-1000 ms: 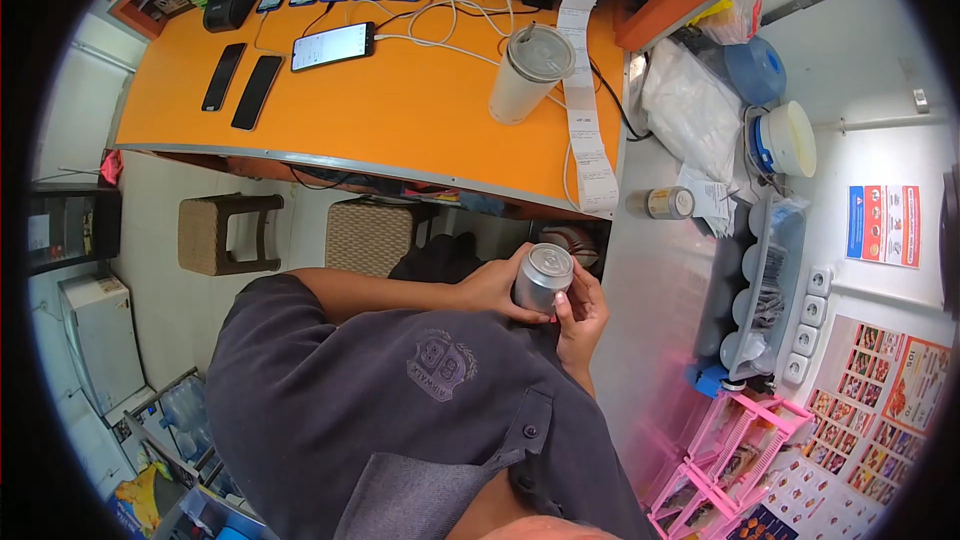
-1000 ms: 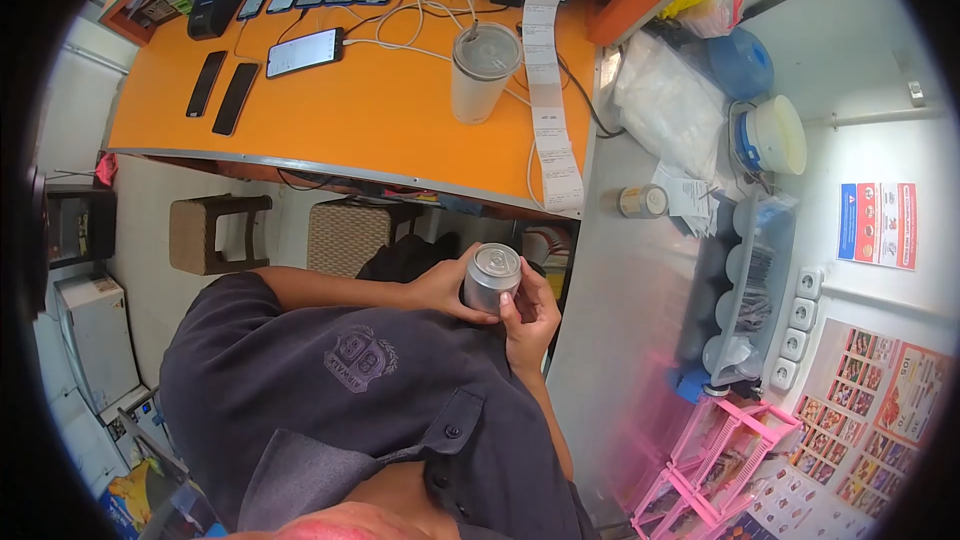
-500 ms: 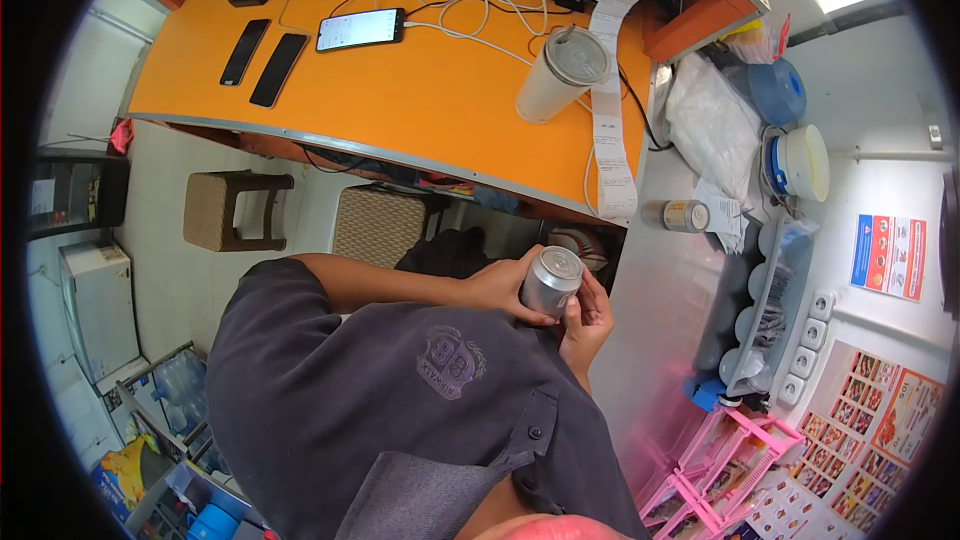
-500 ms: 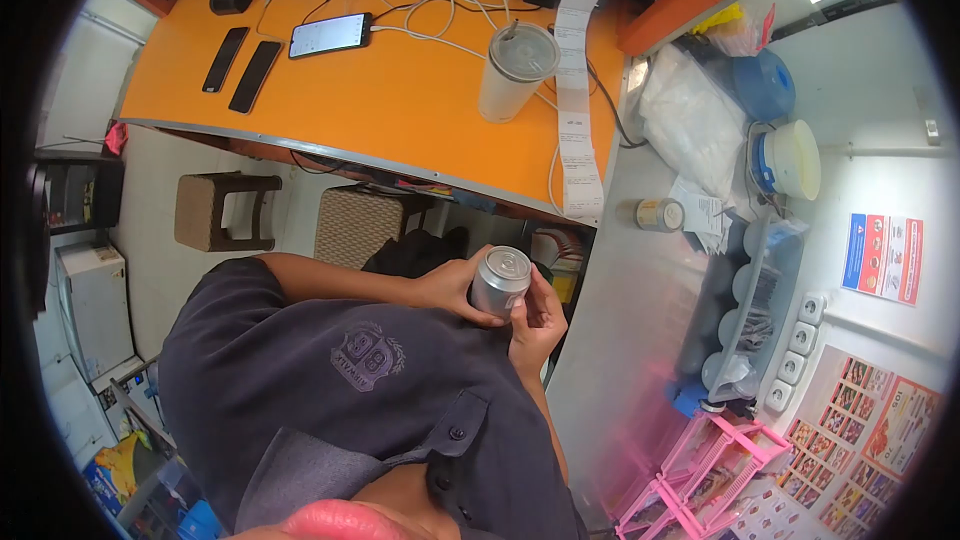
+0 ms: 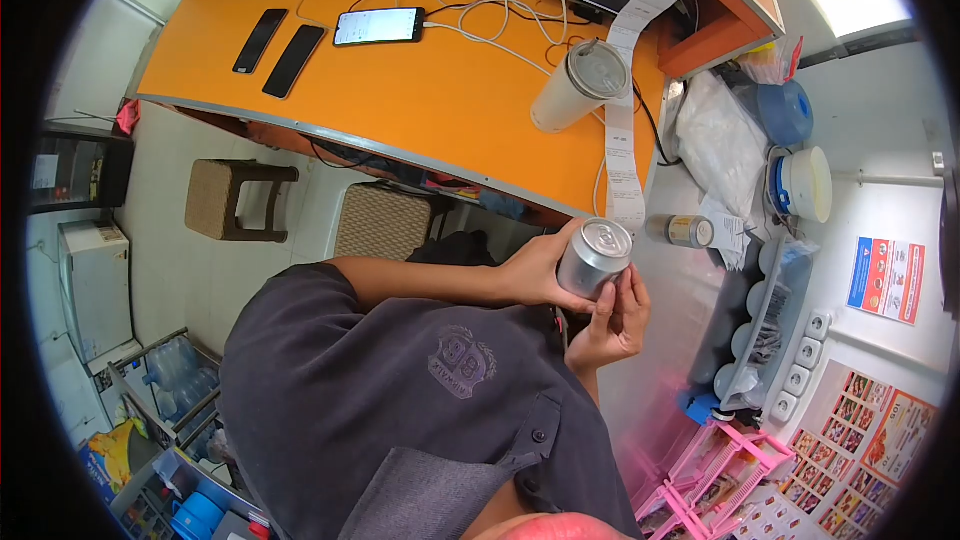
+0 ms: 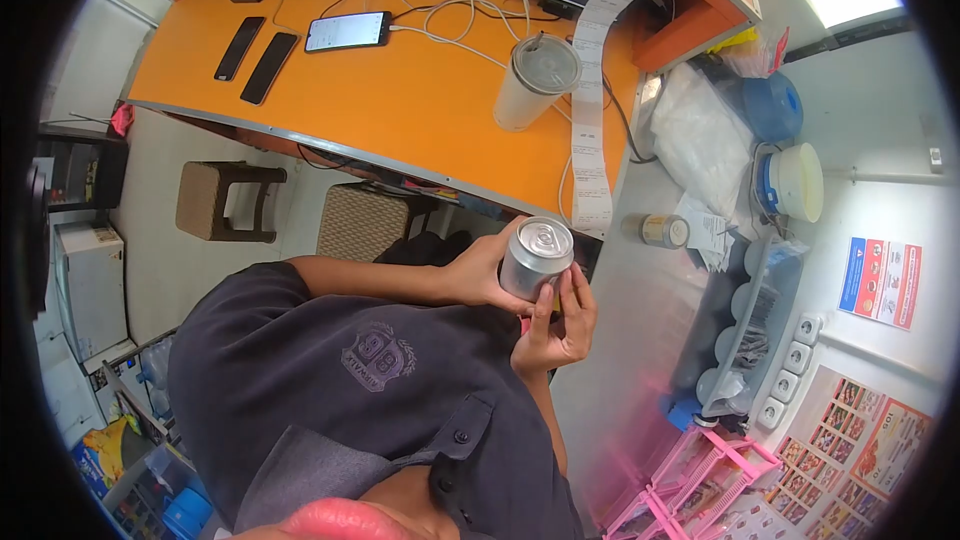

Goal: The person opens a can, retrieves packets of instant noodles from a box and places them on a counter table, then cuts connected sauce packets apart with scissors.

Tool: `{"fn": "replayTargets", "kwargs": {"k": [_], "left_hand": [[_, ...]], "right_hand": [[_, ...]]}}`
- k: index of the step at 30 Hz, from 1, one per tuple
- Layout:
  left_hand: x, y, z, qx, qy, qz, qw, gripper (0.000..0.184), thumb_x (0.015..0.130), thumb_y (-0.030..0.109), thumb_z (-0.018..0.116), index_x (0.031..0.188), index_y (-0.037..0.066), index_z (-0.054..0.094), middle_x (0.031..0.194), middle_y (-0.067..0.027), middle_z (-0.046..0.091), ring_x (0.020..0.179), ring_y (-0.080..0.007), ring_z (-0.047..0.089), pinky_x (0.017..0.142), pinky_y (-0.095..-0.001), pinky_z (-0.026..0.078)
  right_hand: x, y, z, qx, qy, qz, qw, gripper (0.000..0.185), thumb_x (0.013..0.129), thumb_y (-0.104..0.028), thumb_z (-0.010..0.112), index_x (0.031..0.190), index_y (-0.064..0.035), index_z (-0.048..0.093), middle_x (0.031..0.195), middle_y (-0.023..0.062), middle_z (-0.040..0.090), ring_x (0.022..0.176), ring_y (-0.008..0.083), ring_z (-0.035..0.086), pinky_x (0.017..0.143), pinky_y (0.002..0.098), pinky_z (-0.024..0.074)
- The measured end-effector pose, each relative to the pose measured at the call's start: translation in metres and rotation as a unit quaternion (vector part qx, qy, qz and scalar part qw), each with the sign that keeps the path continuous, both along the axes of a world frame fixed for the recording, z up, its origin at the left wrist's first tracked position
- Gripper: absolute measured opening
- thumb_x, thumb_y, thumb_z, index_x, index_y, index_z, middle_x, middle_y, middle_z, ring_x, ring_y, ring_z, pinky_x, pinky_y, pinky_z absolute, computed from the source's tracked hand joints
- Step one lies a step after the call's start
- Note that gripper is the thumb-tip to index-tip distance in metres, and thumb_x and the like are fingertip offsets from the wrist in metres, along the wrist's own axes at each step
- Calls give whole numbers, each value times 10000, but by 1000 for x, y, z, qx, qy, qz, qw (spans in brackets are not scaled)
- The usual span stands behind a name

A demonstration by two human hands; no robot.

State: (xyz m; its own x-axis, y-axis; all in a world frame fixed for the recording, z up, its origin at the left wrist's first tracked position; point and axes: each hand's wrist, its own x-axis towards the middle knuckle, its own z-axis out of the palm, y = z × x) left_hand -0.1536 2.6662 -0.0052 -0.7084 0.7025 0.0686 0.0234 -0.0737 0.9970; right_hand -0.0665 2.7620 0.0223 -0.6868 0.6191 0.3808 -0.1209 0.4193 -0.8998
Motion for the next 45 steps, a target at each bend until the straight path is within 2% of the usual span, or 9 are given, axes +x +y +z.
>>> {"fn": "replayTargets", "kwargs": {"k": [4, 7, 15, 19, 28, 36, 40, 43, 45], "left_hand": [[-7, 5, 6, 73, 57, 38, 995, 899, 603, 433, 764, 1244, 15, 293, 1119, -188, 515, 1037, -313, 527, 874, -354, 410], [-12, 10, 19, 121, 32, 64, 990, 889, 647, 471, 717, 1268, 10, 279, 1163, -195, 476, 1071, -314, 499, 893, -359, 392], [-14, 16, 42, 58, 57, 118, 990, 864, 675, 520, 663, 1257, -3, 297, 1118, -225, 490, 1030, -366, 511, 867, -376, 408], [-8, 20, 29, 17, 71, 143, 987, 876, 678, 535, 654, 1255, -14, 289, 1054, -249, 521, 983, -383, 539, 832, -384, 428], [-8, 10, 42, 10, 45, 127, 991, 879, 683, 549, 644, 1251, -12, 278, 1040, -251, 527, 961, -395, 540, 807, -396, 438], [-8, 2, 36, 50, 57, 161, 984, 760, 772, 521, 559, 1261, 25, 256, 1079, -245, 501, 997, -397, 513, 838, -402, 411], [-8, -5, 35, 48, 49, 186, 980, 769, 763, 534, 561, 1260, 35, 253, 1059, -241, 512, 974, -399, 525, 815, -402, 422], [-9, -8, 34, 54, 55, 207, 975, 788, 757, 548, 562, 1275, 47, 241, 1054, -239, 517, 967, -397, 532, 811, -404, 424], [-8, -10, 33, 73, 48, 218, 972, 798, 760, 551, 560, 1279, 38, 240, 1059, -226, 520, 975, -359, 542, 816, -379, 429]], "right_hand": [[-11, -2, 18, -2, 39, 14, 999, 197, 824, -10, 545, 1001, 69, 583, 1092, 218, 530, 1037, 275, 531, 877, 364, 440], [-21, 0, 19, 48, 87, 23, 995, 202, 838, -9, 525, 1021, 73, 545, 1124, 220, 507, 1043, 287, 527, 881, 373, 442], [-41, 3, 38, 54, 101, 16, 993, 219, 862, -32, 495, 1059, 64, 480, 1123, 200, 500, 1042, 280, 517, 882, 375, 441], [-40, 4, 33, 29, 99, 25, 994, 196, 867, -34, 490, 1038, 60, 473, 1119, 193, 509, 1041, 270, 514, 894, 372, 424], [-40, 1, 28, -5, 86, 17, 996, 229, 880, -117, 505, 1034, 49, 470, 1119, 177, 511, 1029, 251, 516, 889, 374, 421], [-49, -8, 23, -24, 100, 53, 993, 373, 852, -225, 576, 1088, 37, 455, 1139, 169, 507, 1058, 244, 499, 922, 354, 394], [-53, -14, 25, -47, 81, 68, 993, 384, 839, -201, 594, 1108, 33, 454, 1145, 168, 515, 1057, 240, 508, 922, 341, 398], [-54, -14, 26, -55, 68, 96, 992, 343, 830, -121, 587, 1111, 30, 458, 1192, 198, 480, 1104, 285, 479, 952, 387, 375], [-55, -16, 30, -47, 70, 113, 990, 335, 810, -58, 597, 1105, 35, 470, 1191, 194, 484, 1098, 274, 485, 955, 379, 371]]}}
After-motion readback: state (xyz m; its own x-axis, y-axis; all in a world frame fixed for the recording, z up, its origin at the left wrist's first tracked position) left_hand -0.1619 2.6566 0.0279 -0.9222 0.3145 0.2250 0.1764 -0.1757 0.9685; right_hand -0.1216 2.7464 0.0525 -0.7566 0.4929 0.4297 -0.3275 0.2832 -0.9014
